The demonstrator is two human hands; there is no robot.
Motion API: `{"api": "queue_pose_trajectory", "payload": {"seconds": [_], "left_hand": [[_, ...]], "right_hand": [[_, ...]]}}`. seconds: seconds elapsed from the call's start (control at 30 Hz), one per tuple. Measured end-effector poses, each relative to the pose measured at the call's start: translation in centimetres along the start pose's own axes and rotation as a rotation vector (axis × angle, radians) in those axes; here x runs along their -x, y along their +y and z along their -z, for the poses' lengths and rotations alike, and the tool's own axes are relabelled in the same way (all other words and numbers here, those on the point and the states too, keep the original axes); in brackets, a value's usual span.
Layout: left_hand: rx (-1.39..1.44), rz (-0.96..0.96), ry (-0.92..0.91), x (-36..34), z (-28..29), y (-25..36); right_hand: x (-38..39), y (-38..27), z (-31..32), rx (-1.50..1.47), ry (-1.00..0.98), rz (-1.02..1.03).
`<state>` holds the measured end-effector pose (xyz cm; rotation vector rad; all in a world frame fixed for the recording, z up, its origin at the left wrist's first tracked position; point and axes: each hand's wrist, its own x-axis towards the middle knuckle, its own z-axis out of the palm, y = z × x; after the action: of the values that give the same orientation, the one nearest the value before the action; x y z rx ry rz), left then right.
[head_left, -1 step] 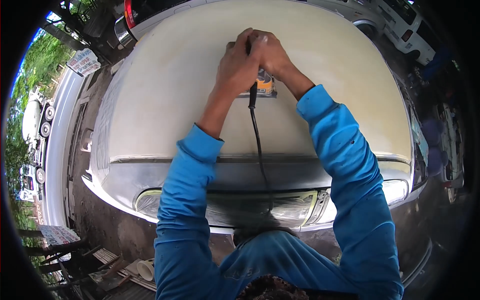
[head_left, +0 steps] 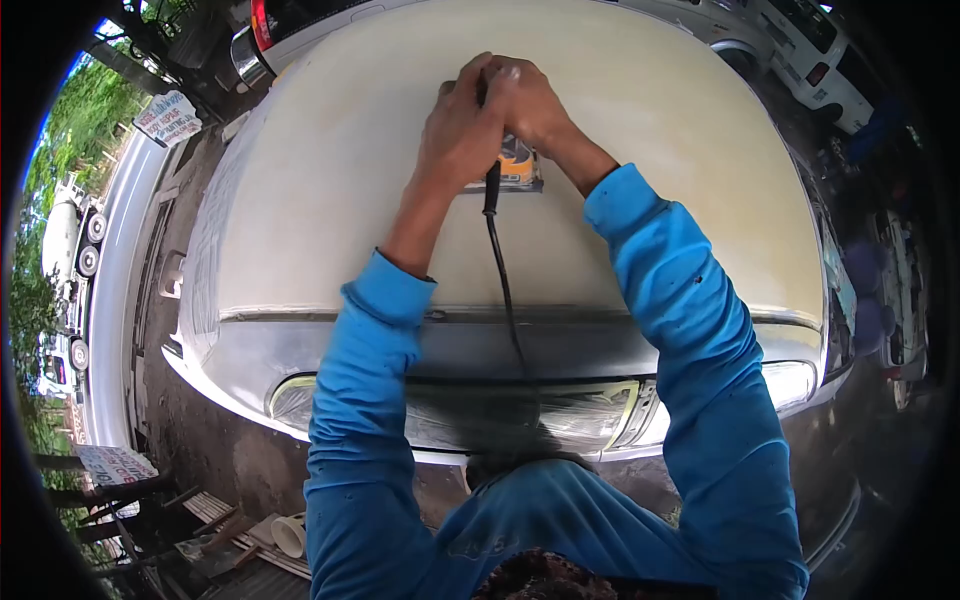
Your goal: Sand the roof of a car using an electric orbital sander.
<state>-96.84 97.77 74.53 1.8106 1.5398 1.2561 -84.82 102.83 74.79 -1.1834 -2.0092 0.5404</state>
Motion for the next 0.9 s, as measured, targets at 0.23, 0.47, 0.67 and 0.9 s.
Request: {"api": "queue_pose_trajectory", "payload": {"seconds": [0.23, 0.47, 0.67, 0.9], "left_hand": [[0.004, 0.050, 0.166, 2.0, 10.0, -6.5], [-0.029, 0.087, 0.265, 3.8, 16.9, -10.8], [-0.061, 0.063, 0.246, 4.1, 15.6, -10.4], [-0.035, 0.039, 0.129, 4.1, 11.1, -7.0]], "right_hand": [[-4.0, -7.1, -11.0, 0.145, -0.007, 0.324], [-4.9, -11.0, -17.3, -0.335, -0.172, 0.216], [-4.1, -9.8, -15.4, -0.365, -0.231, 0.277], [-1.5, -6.1, -10.6, -0.226, -0.106, 0.321]]}}
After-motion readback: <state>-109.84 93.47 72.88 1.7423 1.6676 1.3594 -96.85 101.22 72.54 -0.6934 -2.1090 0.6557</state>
